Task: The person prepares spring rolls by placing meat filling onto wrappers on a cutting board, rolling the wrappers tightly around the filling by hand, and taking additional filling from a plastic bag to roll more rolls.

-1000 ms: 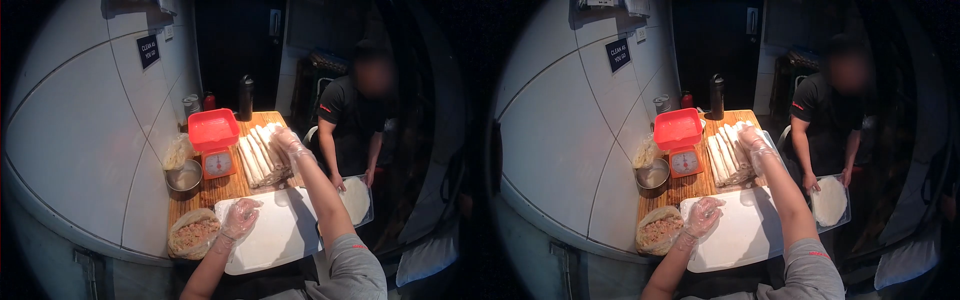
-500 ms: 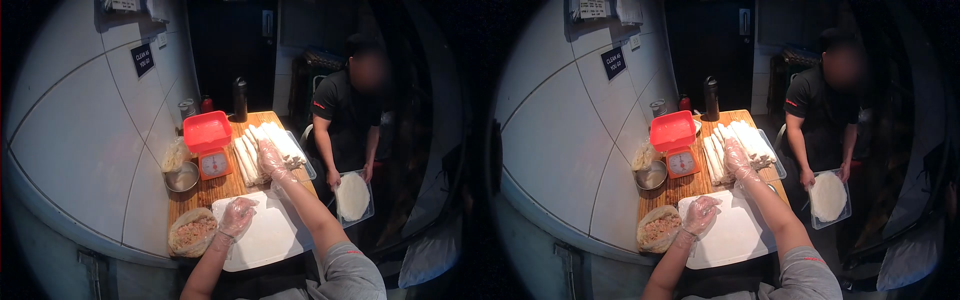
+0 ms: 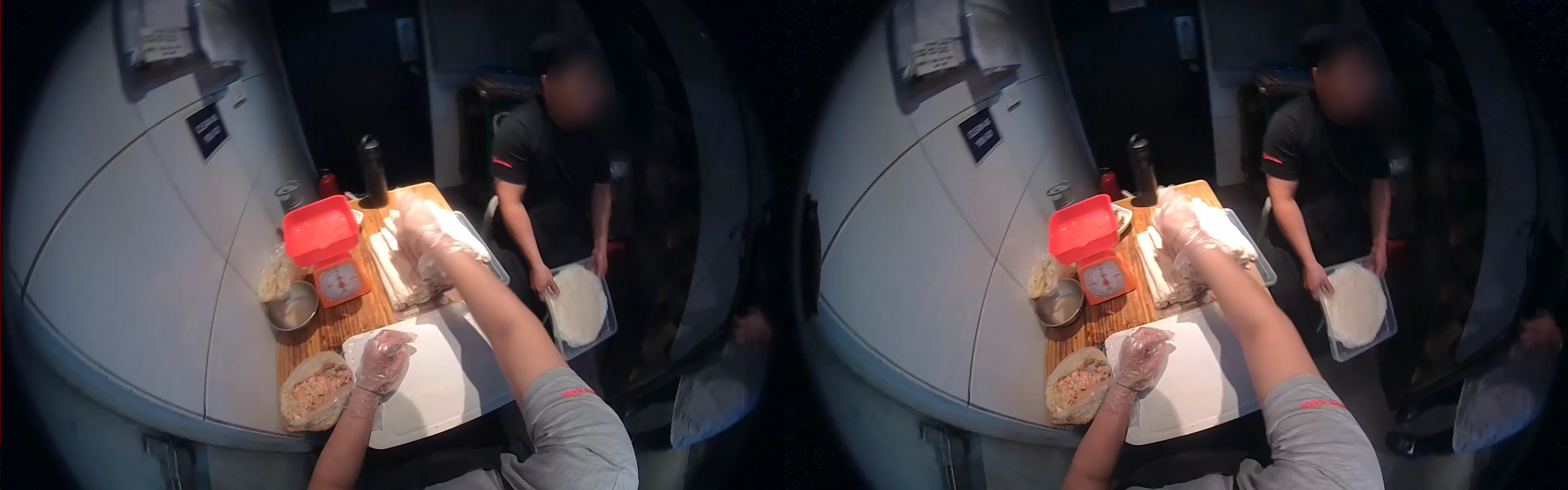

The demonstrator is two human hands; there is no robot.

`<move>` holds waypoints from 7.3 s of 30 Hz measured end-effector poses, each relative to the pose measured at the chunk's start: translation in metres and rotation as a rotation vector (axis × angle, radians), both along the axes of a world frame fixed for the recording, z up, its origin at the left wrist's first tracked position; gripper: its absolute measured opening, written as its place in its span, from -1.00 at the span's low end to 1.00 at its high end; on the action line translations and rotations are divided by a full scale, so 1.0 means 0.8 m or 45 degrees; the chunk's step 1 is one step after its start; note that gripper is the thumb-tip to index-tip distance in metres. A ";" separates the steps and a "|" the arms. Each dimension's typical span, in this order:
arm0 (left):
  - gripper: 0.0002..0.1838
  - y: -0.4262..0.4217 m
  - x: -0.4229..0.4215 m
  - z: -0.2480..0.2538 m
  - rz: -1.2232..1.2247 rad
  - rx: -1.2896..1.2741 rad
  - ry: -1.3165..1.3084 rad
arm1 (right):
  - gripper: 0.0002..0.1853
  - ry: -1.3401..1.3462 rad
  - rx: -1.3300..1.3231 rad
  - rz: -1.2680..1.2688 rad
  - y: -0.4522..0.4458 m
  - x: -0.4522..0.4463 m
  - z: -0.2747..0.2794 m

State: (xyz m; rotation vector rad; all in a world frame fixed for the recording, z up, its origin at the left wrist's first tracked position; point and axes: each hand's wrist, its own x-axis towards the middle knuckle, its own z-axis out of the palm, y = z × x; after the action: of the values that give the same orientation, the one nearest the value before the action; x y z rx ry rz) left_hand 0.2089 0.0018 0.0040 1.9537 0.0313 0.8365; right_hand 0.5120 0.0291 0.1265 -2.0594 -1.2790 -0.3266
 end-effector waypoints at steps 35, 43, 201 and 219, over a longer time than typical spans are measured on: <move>-0.84 -0.023 0.011 0.021 0.062 0.345 0.313 | -0.27 0.331 0.217 -1.677 -0.636 0.143 -0.437; -0.87 -0.031 0.016 0.029 0.081 0.443 0.322 | -0.12 0.827 0.299 -1.191 -0.638 0.173 -0.441; -0.78 -0.027 -0.226 0.084 0.735 0.210 0.061 | -0.93 2.634 0.358 0.658 -0.044 -0.345 -0.090; -0.53 0.048 -0.252 0.054 0.743 0.446 -0.012 | -0.89 2.809 0.405 0.807 -0.002 -0.409 -0.112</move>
State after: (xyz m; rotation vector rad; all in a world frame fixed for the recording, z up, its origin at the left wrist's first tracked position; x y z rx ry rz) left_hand 0.0069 0.0405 0.0472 2.3073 0.4989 1.2962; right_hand 0.1851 0.0277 0.0369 -0.5808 -0.1835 1.4806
